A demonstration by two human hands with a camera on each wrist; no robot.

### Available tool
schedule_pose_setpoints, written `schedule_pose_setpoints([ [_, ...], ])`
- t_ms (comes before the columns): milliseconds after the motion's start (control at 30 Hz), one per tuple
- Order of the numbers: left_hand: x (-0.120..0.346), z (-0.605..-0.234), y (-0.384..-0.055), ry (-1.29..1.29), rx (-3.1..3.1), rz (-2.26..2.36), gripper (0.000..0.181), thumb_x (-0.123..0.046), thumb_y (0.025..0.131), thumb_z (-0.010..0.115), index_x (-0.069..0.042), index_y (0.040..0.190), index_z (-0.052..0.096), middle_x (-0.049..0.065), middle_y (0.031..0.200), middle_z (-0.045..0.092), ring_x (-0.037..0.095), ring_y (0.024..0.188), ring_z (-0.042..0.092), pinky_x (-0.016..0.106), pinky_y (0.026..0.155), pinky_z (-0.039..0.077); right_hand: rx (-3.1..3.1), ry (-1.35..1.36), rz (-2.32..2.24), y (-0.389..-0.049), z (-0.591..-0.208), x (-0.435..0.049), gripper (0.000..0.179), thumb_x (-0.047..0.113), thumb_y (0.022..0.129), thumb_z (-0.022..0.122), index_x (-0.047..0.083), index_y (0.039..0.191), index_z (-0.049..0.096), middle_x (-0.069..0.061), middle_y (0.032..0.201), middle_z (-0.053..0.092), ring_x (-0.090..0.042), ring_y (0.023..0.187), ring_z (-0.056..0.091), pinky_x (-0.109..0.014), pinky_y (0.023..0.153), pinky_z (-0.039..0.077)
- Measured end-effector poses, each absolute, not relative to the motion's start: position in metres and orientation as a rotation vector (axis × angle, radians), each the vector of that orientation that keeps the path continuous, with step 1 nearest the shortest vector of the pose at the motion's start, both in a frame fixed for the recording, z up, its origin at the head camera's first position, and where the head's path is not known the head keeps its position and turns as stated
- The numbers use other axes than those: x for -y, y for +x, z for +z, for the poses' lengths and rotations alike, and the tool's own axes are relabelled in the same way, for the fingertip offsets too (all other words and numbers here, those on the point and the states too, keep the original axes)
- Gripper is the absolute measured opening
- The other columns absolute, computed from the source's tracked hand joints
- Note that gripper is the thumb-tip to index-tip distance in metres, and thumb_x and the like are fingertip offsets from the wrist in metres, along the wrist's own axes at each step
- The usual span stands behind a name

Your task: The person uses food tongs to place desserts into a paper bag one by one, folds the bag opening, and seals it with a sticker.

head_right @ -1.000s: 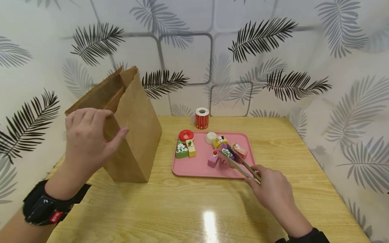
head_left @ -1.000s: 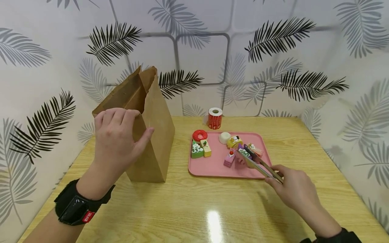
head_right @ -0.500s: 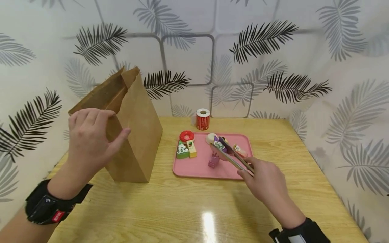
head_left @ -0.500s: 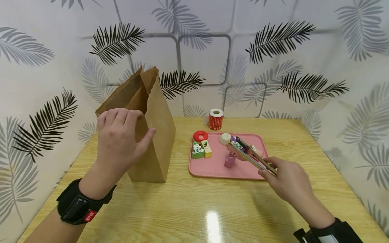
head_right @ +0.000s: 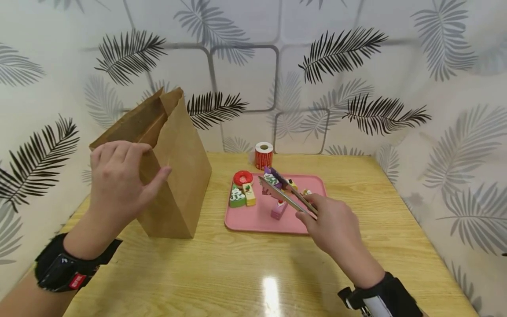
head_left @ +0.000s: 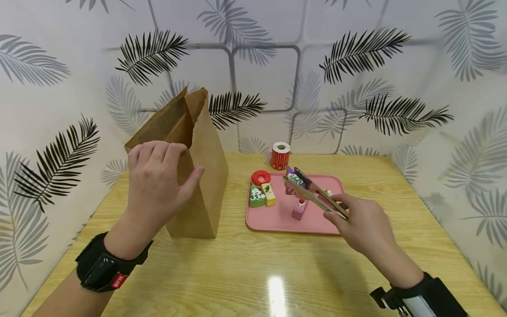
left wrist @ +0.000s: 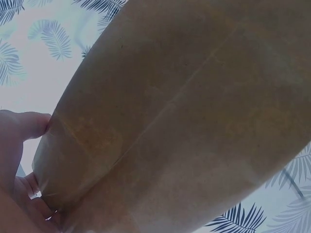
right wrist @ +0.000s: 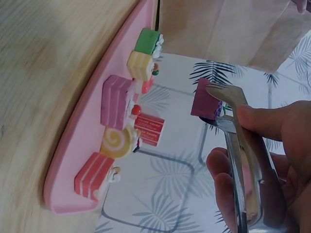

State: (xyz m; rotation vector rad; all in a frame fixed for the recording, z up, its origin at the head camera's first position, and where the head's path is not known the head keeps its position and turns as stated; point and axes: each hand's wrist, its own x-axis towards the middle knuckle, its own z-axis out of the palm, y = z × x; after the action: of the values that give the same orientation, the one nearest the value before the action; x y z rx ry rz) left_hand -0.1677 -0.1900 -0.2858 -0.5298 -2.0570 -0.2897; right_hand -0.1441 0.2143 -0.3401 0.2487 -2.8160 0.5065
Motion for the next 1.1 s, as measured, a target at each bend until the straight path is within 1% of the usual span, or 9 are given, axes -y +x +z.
schedule_pose_setpoints([
  [167, 0.19, -0.285, -0.167, -0.528, 2.061, -0.285, 0.046, -0.036, 0.089, 0.077, 0.0, 0.114, 0.063, 0.021, 0.094, 0.062, 0.046, 0.101, 0.054, 0.06, 0.096, 0.034, 2.799, 0.275, 0.517, -0.146, -0.335, -0.204, 0.042, 0.034, 0.09, 0.081, 0.011, 0.124, 0.074, 0.004, 0.055, 0.044, -0.014, 0.05, 0.035, -0.03, 0.045, 0.025],
  [300, 0.19, -0.285, -0.167, -0.53, 2.056, -0.286, 0.046, -0.036, 0.089, 0.077, 0.001, 0.113, 0.063, 0.021, 0.095, 0.062, 0.046, 0.101, 0.054, 0.06, 0.096, 0.035, 2.775, 0.304, 0.525, -0.147, -0.329, -0.198, 0.039, 0.034, 0.09, 0.081, 0.011, 0.121, 0.074, 0.004, 0.057, 0.046, -0.014, 0.051, 0.036, -0.03, 0.046, 0.025],
  [533, 0.189, -0.286, -0.167, -0.53, 2.06, -0.285, 0.046, -0.037, 0.091, 0.075, 0.0, 0.114, 0.063, 0.021, 0.095, 0.062, 0.046, 0.101, 0.055, 0.061, 0.097, 0.034, 2.707, 0.339, 0.529, -0.149, -0.322, -0.189, 0.037, 0.032, 0.088, 0.083, 0.013, 0.119, 0.075, 0.005, 0.056, 0.042, -0.012, 0.05, 0.032, -0.029, 0.047, 0.023],
  [633, 0.189, -0.285, -0.167, -0.528, 2.059, -0.285, 0.045, -0.036, 0.09, 0.076, 0.0, 0.113, 0.063, 0.021, 0.095, 0.062, 0.046, 0.101, 0.055, 0.061, 0.097, 0.034, 2.683, 0.357, 0.534, -0.15, -0.319, -0.185, 0.039, 0.033, 0.087, 0.084, 0.015, 0.121, 0.074, 0.004, 0.059, 0.045, -0.012, 0.051, 0.032, -0.029, 0.048, 0.022],
  [767, 0.189, -0.286, -0.167, -0.527, 2.06, -0.288, 0.045, -0.036, 0.09, 0.076, 0.0, 0.114, 0.063, 0.022, 0.095, 0.063, 0.046, 0.102, 0.055, 0.061, 0.097, 0.034, 2.659, 0.382, 0.548, -0.15, -0.313, -0.179, 0.042, 0.034, 0.086, 0.085, 0.018, 0.124, 0.074, 0.004, 0.066, 0.057, -0.013, 0.054, 0.037, -0.03, 0.049, 0.025],
  [833, 0.189, -0.286, -0.166, -0.528, 2.06, -0.29, 0.045, -0.036, 0.09, 0.076, 0.0, 0.114, 0.063, 0.022, 0.095, 0.063, 0.046, 0.101, 0.055, 0.061, 0.097, 0.035, 2.653, 0.392, 0.554, -0.15, -0.309, -0.175, 0.042, 0.034, 0.086, 0.085, 0.018, 0.124, 0.074, 0.004, 0.065, 0.058, -0.013, 0.054, 0.036, -0.03, 0.049, 0.025],
  [867, 0.189, -0.287, -0.166, -0.528, 2.061, -0.29, 0.045, -0.036, 0.09, 0.076, 0.0, 0.114, 0.063, 0.022, 0.095, 0.063, 0.046, 0.101, 0.055, 0.061, 0.097, 0.035, 2.651, 0.395, 0.56, -0.15, -0.307, -0.174, 0.042, 0.033, 0.086, 0.084, 0.019, 0.125, 0.075, 0.004, 0.064, 0.057, -0.013, 0.053, 0.036, -0.03, 0.049, 0.025],
  [1000, 0.19, -0.287, -0.166, -0.529, 2.064, -0.289, 0.043, -0.037, 0.091, 0.073, 0.0, 0.112, 0.063, 0.021, 0.093, 0.062, 0.046, 0.101, 0.054, 0.061, 0.096, 0.035, 2.658, 0.41, 0.565, -0.149, -0.298, -0.168, 0.04, 0.034, 0.089, 0.082, 0.02, 0.126, 0.075, 0.005, 0.057, 0.045, -0.012, 0.051, 0.032, -0.03, 0.048, 0.023],
  [1100, 0.189, -0.287, -0.166, -0.531, 2.066, -0.286, 0.043, -0.036, 0.092, 0.073, -0.001, 0.112, 0.062, 0.021, 0.092, 0.062, 0.046, 0.101, 0.054, 0.061, 0.096, 0.035, 2.655, 0.422, 0.562, -0.148, -0.291, -0.164, 0.039, 0.034, 0.09, 0.081, 0.02, 0.126, 0.075, 0.005, 0.056, 0.044, -0.013, 0.052, 0.034, -0.031, 0.049, 0.024],
])
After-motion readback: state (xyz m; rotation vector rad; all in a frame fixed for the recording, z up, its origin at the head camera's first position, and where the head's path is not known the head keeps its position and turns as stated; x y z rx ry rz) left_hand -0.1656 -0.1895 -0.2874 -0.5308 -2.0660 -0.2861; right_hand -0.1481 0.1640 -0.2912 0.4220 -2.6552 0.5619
